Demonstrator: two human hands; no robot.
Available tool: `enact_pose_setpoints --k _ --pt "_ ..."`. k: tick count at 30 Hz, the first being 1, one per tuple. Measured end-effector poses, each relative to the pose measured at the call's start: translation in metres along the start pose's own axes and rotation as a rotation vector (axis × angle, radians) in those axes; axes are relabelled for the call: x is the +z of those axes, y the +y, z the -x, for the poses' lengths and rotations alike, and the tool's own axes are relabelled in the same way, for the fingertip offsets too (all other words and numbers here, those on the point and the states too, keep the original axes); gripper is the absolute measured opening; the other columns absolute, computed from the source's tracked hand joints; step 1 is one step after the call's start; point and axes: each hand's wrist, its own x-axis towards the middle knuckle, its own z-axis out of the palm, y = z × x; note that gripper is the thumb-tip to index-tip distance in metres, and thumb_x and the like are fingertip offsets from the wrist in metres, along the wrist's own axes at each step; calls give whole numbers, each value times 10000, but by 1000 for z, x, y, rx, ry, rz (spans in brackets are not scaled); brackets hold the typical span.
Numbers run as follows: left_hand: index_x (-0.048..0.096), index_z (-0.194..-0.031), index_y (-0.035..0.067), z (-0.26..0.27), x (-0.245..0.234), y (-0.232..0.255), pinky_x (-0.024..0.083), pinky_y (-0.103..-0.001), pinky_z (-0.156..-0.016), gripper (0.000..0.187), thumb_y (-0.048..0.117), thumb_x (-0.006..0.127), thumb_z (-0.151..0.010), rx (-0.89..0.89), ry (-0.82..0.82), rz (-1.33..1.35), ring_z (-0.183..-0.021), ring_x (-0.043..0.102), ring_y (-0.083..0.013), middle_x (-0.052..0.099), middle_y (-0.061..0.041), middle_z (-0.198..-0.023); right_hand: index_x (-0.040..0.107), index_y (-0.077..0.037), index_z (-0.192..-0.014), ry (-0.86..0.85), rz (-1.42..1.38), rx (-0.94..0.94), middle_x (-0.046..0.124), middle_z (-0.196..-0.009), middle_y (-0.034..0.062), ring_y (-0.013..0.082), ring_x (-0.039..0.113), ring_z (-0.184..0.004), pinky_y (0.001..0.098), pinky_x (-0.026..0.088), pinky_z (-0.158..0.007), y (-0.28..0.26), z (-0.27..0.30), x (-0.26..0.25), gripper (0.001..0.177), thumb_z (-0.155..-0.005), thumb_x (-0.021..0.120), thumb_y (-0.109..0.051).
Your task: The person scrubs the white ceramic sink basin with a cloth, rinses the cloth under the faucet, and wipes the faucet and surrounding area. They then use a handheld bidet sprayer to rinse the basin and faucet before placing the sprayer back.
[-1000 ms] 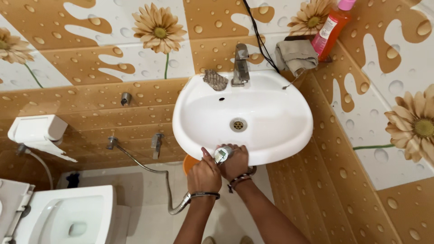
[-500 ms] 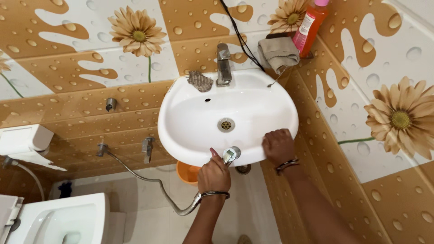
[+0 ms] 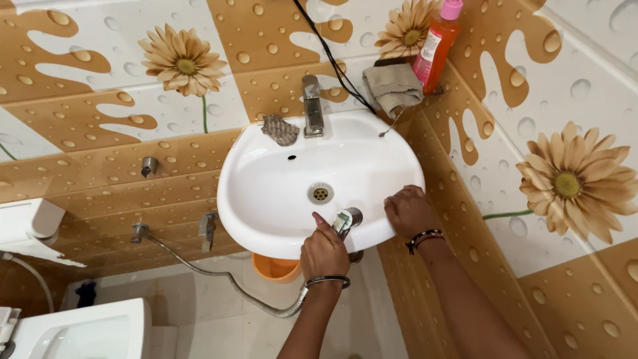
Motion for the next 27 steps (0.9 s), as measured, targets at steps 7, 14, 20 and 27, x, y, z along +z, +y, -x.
enact_pose_setpoints --k 7,14,20,27 --pt "676 -678 -18 -2 13 16 554 -533 -694 744 349 174 -1087 11 -1 -24 -651 673 -433 661 -266 -655 760 -63 -816 -145 89 -38 765 -934 121 292 669 -900 447 447 -994 -38 20 16 276 -913 557 -222" --pt "704 -700 10 7 17 38 556 -535 -739 702 340 213 -1078 130 -31 -85 -690 686 -445 681 -269 -688 796 -93 -881 -140 -49 34 723 -1158 141 326 516 -1267 489 295 -1144 41 -7 5 241 -900 562 -150" --pt "707 -732 11 -12 30 83 563 -536 -784 651 359 262 -1056 152 -102 -42 -730 707 -448 691 -283 -726 591 52 -1310 152 8 276 494 -1526 222 379 286 -1542 536 176 -1281 14 37 61 399 -1014 501 -199" --pt "724 -730 12 -30 50 116 553 -556 -810 726 375 203 -1082 146 6 19 -787 697 -468 710 -278 -790 236 64 -1561 347 -567 1076 250 -1593 339 461 210 -1488 493 199 -1228 23 0 83 793 -1020 507 -449"
